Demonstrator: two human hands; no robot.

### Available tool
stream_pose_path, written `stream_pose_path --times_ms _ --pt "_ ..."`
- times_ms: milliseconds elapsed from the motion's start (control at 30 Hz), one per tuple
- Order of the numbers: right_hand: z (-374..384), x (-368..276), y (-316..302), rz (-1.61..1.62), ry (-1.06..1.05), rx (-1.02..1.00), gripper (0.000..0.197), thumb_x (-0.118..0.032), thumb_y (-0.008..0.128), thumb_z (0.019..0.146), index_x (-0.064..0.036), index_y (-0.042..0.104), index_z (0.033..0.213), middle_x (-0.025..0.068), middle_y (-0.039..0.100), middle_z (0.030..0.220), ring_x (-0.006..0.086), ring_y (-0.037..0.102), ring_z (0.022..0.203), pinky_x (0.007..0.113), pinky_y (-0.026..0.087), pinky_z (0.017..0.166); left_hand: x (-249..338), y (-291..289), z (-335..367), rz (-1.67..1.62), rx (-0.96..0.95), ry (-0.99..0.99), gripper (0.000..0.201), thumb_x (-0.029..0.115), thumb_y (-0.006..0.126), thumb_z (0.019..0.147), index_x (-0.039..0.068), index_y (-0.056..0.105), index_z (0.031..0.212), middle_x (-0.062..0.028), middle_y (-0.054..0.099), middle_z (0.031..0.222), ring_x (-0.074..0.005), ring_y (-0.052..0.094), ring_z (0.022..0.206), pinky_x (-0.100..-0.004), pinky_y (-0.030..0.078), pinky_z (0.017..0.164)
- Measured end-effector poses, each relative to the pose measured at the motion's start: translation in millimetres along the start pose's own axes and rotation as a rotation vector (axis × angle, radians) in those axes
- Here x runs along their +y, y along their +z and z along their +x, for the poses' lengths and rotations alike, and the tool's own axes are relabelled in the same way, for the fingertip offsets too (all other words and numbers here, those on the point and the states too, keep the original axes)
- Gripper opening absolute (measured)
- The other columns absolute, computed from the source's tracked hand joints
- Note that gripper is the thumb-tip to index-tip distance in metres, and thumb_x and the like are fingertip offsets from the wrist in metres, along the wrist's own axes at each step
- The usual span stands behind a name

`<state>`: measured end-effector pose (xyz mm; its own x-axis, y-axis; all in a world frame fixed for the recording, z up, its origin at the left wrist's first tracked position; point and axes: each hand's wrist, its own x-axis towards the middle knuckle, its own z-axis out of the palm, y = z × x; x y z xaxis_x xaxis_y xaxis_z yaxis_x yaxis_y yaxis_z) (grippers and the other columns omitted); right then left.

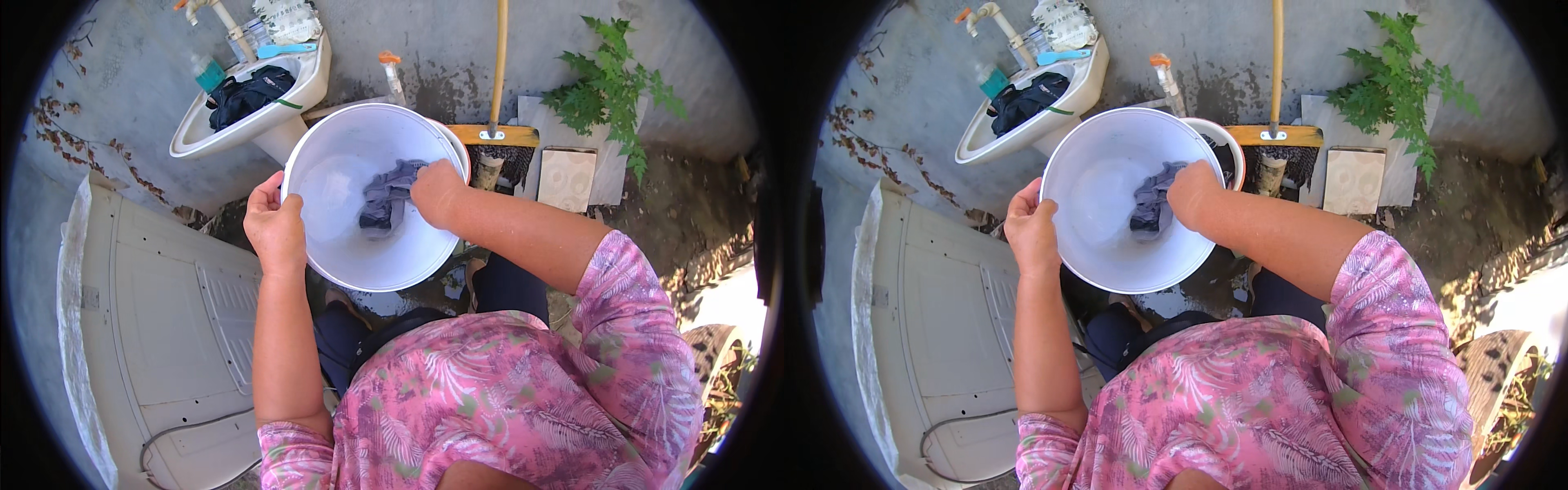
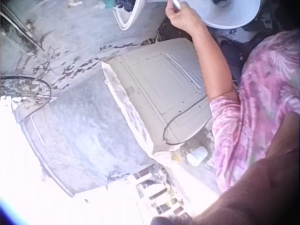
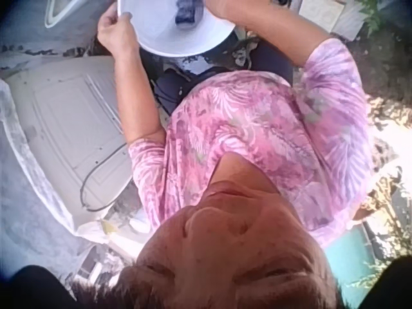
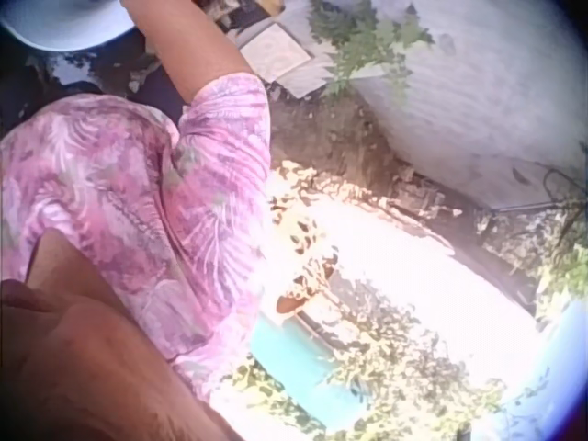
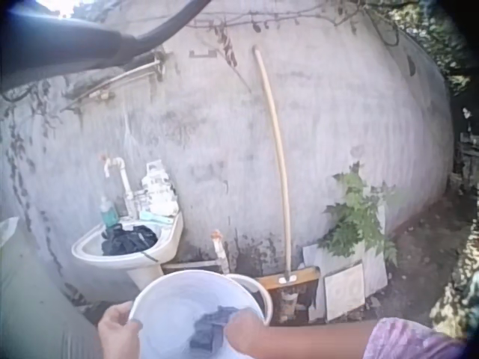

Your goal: The person washes clothes by hand in a basin, rinsing them with water from a faucet, and transferring them to a bucket.

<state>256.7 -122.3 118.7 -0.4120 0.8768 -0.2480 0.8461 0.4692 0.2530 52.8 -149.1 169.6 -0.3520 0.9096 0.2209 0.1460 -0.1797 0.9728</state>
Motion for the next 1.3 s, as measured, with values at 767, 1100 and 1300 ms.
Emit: stream_pose_path --times_ms 767,1100,1300 --pt "61 -39 16 0.482 -0.003 0.089 0.066 -0.042 0.067 0.069 -0.0034 0.048 0.12 0.0144 0.048 0.123 0.027 0.045 0.113 0.037 0.038 0.092 8 -11 -25 -0.006 -0.09 -0.011 0.032 -0.006 0.059 0.07 -0.006 0.054 0.101 -0.0073 0.059 0.085 -0.0096 0.055 0.074 -0.021 0.044 0.068" --pt "65 -89 52 0.544 -0.097 -0.412 0.056 -0.036 0.068 0.06 -0.0043 0.06 0.105 0.0146 0.06 0.105 0.0262 0.059 0.092 0.035 0.047 0.078 3 2 -35 -0.049 -0.146 0.061 0.032 -0.005 0.057 0.069 -0.005 0.055 0.101 -0.007 0.059 0.086 -0.0101 0.055 0.075 -0.0215 0.044 0.069" --pt "71 -90 37 1.384 0.028 -0.477 0.043 -0.024 0.066 0.064 -0.0024 0.06 0.101 0.0124 0.061 0.098 0.0222 0.059 0.085 0.032 0.048 0.072 1 -12 -31 -0.005 -0.098 0.019 0.032 -0.005 0.056 0.069 -0.005 0.055 0.101 -0.005 0.058 0.081 -0.0086 0.053 0.07 -0.0203 0.043 0.066"
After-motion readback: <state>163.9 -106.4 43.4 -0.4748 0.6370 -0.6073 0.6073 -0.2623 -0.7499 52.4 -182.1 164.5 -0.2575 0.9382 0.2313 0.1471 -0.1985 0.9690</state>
